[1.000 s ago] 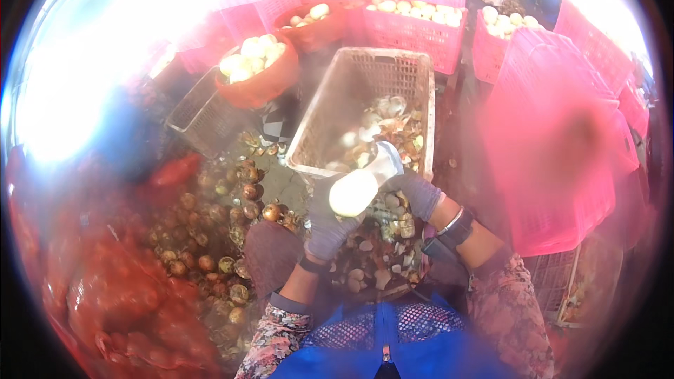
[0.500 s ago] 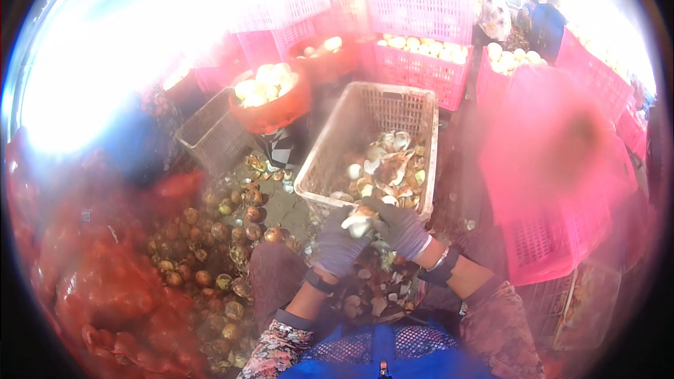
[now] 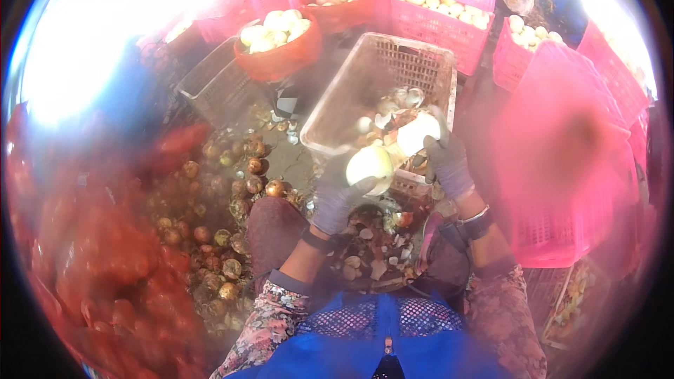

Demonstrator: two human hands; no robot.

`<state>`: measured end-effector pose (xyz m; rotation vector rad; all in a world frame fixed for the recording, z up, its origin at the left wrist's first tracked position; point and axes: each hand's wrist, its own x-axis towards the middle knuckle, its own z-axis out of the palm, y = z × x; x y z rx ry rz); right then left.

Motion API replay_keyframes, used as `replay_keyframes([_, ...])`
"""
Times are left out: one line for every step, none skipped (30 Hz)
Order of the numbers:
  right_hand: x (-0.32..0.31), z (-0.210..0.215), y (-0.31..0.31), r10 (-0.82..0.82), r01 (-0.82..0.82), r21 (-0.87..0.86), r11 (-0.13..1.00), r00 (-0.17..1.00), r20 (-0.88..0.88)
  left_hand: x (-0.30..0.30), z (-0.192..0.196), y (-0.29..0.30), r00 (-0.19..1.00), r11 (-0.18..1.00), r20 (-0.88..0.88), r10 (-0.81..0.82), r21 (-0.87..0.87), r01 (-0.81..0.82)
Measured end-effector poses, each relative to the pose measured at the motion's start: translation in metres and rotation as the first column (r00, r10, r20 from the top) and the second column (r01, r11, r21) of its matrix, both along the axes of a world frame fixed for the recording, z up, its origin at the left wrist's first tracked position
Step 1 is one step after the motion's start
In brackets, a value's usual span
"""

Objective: The person sits on the floor and peels the rind off round fruit one at a time using a small knife, dropping the removed peel into a plastic basket and setting the peeled fruit aside. They occasionally reach to the floor to pick up the next unpeeled fruit.

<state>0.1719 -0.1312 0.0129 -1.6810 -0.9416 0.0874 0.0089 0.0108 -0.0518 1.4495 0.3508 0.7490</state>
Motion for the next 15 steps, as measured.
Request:
replay_keyframes([-0.012,0.024,-0.005,-0.02,0.026,0.006,1.0,0.894,-0.448,0.003,0.006,-0.003,0.999,0.999,0.031,-0.022,-0.039,0.023])
replay_keyframes([-0.006,0.02,-0.005,-0.023,0.029,0.006,1.0,0.894,-0.448,0.004,0.012,-0.007,0.999,0.999,0.032,-0.025,-0.039,0.026])
replay_keyframes([0.006,0.011,-0.005,-0.05,0.062,0.004,0.998,0.843,-0.535,0.004,0.02,-0.012,0.993,0.979,0.087,-0.084,-0.179,0.098])
replay_keyframes([0.015,0.005,-0.007,-0.074,0.093,0.0,0.996,0.784,-0.617,0.004,0.026,-0.015,0.98,0.935,0.15,-0.134,-0.309,0.175])
replay_keyframes([0.018,0.001,-0.006,-0.064,0.083,0.002,0.997,0.784,-0.617,0.004,0.014,-0.008,0.981,0.937,0.15,-0.124,-0.307,0.166])
replay_keyframes([0.02,-0.001,-0.003,0.001,0.194,0.273,0.942,0.814,-0.581,0.004,-0.008,0.003,0.975,0.952,0.194,-0.11,-0.261,0.16])
replay_keyframes([0.024,-0.004,-0.006,0.055,0.25,0.523,0.815,0.865,-0.499,0.004,-0.006,0.006,0.97,0.957,0.213,-0.113,-0.241,0.165])
replay_keyframes([0.032,-0.003,-0.008,0.091,0.242,0.602,0.761,0.879,-0.468,0.002,0.008,0.006,0.967,0.963,0.232,-0.109,-0.217,0.161])
replay_keyframes([0.036,-0.002,-0.01,0.109,0.214,0.57,0.793,0.871,-0.479,-0.005,0.024,0.005,0.937,0.846,0.341,-0.077,-0.475,0.242])
replay_keyframes([0.04,0.003,-0.012,0.119,0.171,0.502,0.848,0.861,-0.494,-0.009,0.041,0.002,0.898,0.655,0.44,-0.008,-0.676,0.337])
replay_keyframes([0.04,0.007,-0.012,0.122,0.104,0.414,0.904,0.866,-0.485,-0.004,0.02,0.012,0.905,0.752,0.425,0.006,-0.599,0.276])
replay_keyframes([0.04,0.01,-0.009,0.127,0.033,0.326,0.945,0.88,-0.457,-0.002,0.016,0.013,0.904,0.753,0.427,0.008,-0.598,0.275])
replay_keyframes([0.037,0.01,-0.005,0.146,-0.045,0.24,0.97,0.895,-0.422,-0.001,0.014,0.013,0.927,0.778,0.376,-0.008,-0.58,0.241])
replay_keyframes([0.032,0.01,0.0,0.169,-0.107,0.179,0.978,0.908,-0.382,-0.001,0.012,0.012,0.946,0.803,0.323,-0.022,-0.559,0.209])
replay_keyframes([0.028,0.01,0.004,0.202,-0.169,0.121,0.978,0.909,-0.364,-0.003,0.011,0.009,0.974,0.923,0.226,0.005,-0.377,0.082])
